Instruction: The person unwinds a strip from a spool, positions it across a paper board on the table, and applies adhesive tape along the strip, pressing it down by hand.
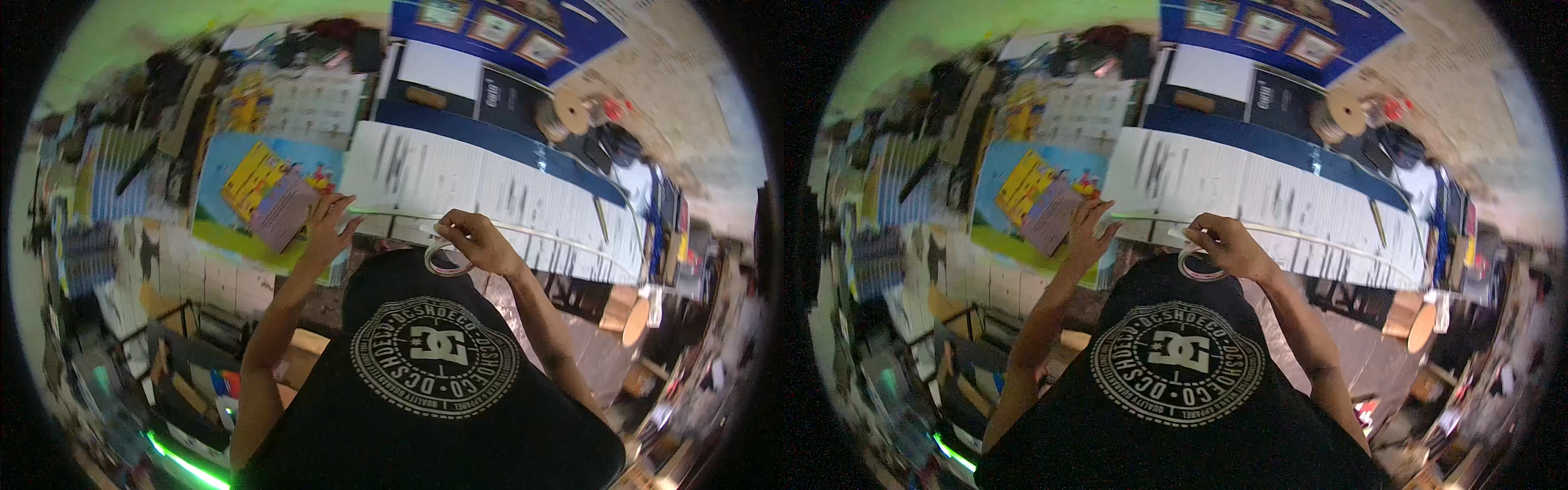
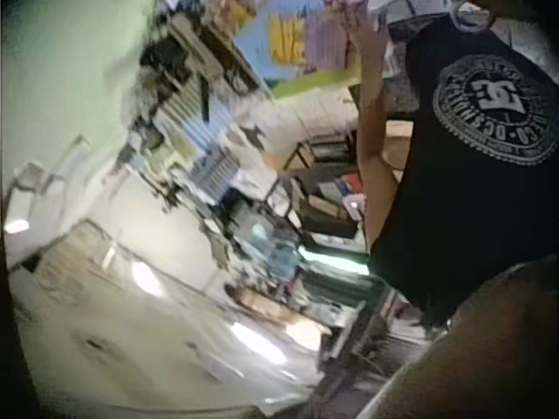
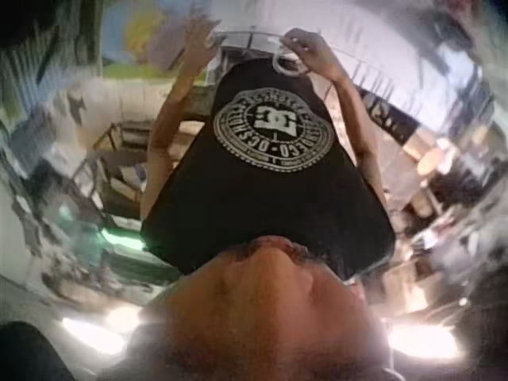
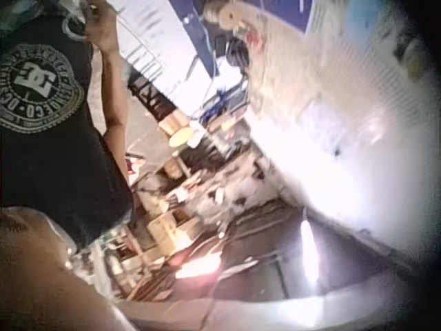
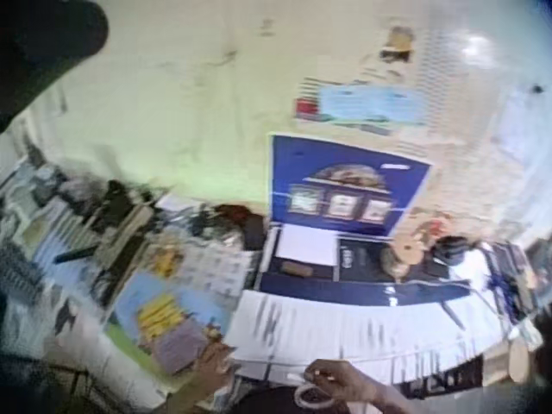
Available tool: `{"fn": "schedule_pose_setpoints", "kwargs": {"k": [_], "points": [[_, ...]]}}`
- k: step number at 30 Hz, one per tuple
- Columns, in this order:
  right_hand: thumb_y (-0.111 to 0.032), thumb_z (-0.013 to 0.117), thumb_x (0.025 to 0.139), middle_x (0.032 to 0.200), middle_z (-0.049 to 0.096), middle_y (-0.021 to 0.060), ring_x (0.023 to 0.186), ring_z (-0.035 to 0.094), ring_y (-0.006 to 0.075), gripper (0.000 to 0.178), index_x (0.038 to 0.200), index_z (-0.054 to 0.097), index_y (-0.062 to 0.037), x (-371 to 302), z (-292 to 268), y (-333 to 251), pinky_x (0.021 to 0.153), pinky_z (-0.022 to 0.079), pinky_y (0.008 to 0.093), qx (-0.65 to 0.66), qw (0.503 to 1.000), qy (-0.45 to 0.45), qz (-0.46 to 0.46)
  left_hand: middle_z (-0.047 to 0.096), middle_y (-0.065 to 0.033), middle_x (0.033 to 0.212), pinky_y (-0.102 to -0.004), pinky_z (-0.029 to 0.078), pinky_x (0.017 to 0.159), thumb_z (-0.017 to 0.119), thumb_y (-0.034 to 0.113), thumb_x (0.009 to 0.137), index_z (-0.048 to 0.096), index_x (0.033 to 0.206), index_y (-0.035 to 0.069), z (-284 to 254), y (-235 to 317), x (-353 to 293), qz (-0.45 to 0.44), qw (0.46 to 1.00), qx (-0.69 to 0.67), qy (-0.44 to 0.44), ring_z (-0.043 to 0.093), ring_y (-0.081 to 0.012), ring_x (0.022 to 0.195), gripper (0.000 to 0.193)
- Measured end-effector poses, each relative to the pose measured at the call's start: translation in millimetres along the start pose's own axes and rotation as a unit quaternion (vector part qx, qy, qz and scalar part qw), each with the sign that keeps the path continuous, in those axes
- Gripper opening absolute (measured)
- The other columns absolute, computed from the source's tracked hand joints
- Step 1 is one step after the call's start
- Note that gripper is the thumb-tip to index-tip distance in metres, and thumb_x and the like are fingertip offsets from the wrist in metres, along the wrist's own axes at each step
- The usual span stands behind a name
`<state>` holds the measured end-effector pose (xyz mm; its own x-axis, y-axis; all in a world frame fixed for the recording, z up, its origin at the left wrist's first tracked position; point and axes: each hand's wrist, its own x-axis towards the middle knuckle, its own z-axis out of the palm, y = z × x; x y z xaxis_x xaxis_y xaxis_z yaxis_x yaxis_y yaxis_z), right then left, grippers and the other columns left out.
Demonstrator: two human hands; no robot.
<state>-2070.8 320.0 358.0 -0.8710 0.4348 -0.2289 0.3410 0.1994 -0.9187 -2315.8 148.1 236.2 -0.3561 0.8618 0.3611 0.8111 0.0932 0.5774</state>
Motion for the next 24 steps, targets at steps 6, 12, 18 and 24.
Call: {"fn": "schedule_pose_setpoints", "kwargs": {"k": [6, 12, 18, 24], "points": [[-0.016, 0.055, 0.098, 0.072, 0.058, 0.0058, 0.07, 0.049, 0.0074, 0.024, 0.091, 0.062, 0.0061, 60.3, 45.5, 12.2, 0.065, 0.044, 0.0272, 0.002, 0.994, -0.104, -0.025, 0.066, -0.0064, 0.078, -0.0298, 0.047, 0.061, 0.067, 0.02, 0.09, 0.068, 0.1, 0.0, -18.9, 61.7, -5.8, -0.283, 0.923, -0.261, 0.022, 0.059, -0.0147, 0.066, 0.023], [-0.016, 0.059, 0.095, 0.07, 0.06, 0.0091, 0.066, 0.053, 0.0093, 0.022, 0.095, 0.064, 0.005, 64.3, 64.8, 1.6, 0.062, 0.046, 0.0301, -0.068, 0.99, -0.125, 0.013, 0.063, -0.0029, 0.069, -0.0231, 0.043, 0.054, 0.065, 0.014, 0.092, 0.067, 0.092, -0.002, -17.3, 59.9, -25.4, -0.291, 0.906, -0.309, -0.002, 0.053, -0.0062, 0.057, 0.016], [-0.017, 0.06, 0.095, 0.068, 0.059, 0.0035, 0.062, 0.05, 0.0074, 0.022, 0.094, 0.065, 0.0045, 43.0, 44.5, 13.6, 0.056, 0.041, 0.0264, -0.018, 0.999, -0.027, -0.01, 0.061, -0.0057, 0.092, -0.0349, 0.048, 0.077, 0.071, 0.015, 0.083, 0.065, 0.102, 0.006, -12.5, 12.3, -13.9, -0.049, 0.994, -0.069, 0.063, 0.059, -0.0219, 0.086, 0.022], [-0.011, 0.059, 0.095, 0.075, 0.062, 0.0033, 0.067, 0.051, 0.0052, 0.017, 0.092, 0.064, 0.0049, 14.3, 9.0, 4.6, 0.059, 0.042, 0.0231, 0.086, 0.992, 0.061, 0.07, 0.054, -0.0021, 0.111, -0.0442, 0.041, 0.09, 0.071, 0.023, 0.082, 0.067, 0.103, 0.014, -11.2, -32.0, 0.6, 0.104, 0.988, 0.035, -0.11, 0.05, -0.0242, 0.109, 0.023]]}}
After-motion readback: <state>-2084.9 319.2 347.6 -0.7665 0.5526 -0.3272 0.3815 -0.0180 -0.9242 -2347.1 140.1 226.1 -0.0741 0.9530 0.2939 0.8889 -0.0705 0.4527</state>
